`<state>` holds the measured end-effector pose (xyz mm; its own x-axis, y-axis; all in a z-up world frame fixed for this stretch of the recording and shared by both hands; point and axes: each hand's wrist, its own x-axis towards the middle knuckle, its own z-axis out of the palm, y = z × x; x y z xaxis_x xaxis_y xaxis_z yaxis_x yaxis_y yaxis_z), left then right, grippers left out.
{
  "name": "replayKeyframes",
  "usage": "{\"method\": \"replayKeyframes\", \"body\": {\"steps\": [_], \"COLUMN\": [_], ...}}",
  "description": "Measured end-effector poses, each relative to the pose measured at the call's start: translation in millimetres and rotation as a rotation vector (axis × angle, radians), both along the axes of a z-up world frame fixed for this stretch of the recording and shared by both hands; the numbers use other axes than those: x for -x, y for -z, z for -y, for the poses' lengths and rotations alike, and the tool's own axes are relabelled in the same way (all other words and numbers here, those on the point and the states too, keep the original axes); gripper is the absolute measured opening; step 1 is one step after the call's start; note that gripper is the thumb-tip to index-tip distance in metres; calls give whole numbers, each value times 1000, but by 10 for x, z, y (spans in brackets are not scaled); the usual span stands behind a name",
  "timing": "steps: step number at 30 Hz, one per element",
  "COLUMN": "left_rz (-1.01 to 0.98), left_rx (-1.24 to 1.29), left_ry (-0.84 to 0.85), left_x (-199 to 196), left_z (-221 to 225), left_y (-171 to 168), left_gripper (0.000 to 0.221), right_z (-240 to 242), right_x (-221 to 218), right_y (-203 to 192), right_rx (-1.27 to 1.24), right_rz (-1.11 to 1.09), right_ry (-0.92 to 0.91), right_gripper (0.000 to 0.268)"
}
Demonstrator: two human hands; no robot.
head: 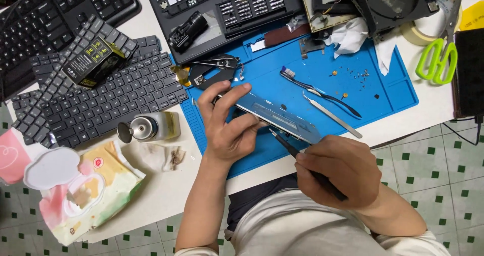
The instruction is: A technician performs a final inspection and assembly of a circuit board, including unscrewing components and fitting a laser assembly part.
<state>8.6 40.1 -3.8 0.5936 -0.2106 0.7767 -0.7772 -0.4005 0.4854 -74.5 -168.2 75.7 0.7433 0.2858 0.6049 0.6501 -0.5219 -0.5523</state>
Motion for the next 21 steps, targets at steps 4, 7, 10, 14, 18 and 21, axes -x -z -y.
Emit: {"method": "replayKeyframes", "body": {"steps": [4,7,10,14,18,21], "left_rz": [7,11,11,13,14,14], "left_rx": [-12,-8,-6,-5,-9,-12], "left_ry": [5,19,18,11,8,2], "left_x": [-11,-15,-15,-13,-11,-8], "left_z": [-9,-11,-9,-6,-5,-5], "left_y": [0,-21,-36,-32,-34,-38], "left_gripper": [14,19,18,18,19,19], "right_z": [-2,-8,-17,-4,-3,-23], "right_x": [8,1,-8,-6,-4,-8], "right_y": [15,22,22,48,33,16], "right_rx": [20,64,116,142,159,188], "right_rz": [-13,-28,3,9,32,40], "right_ry": [12,24,42,49,28,44], "right_gripper": [11,10,7,7,10,7]}}
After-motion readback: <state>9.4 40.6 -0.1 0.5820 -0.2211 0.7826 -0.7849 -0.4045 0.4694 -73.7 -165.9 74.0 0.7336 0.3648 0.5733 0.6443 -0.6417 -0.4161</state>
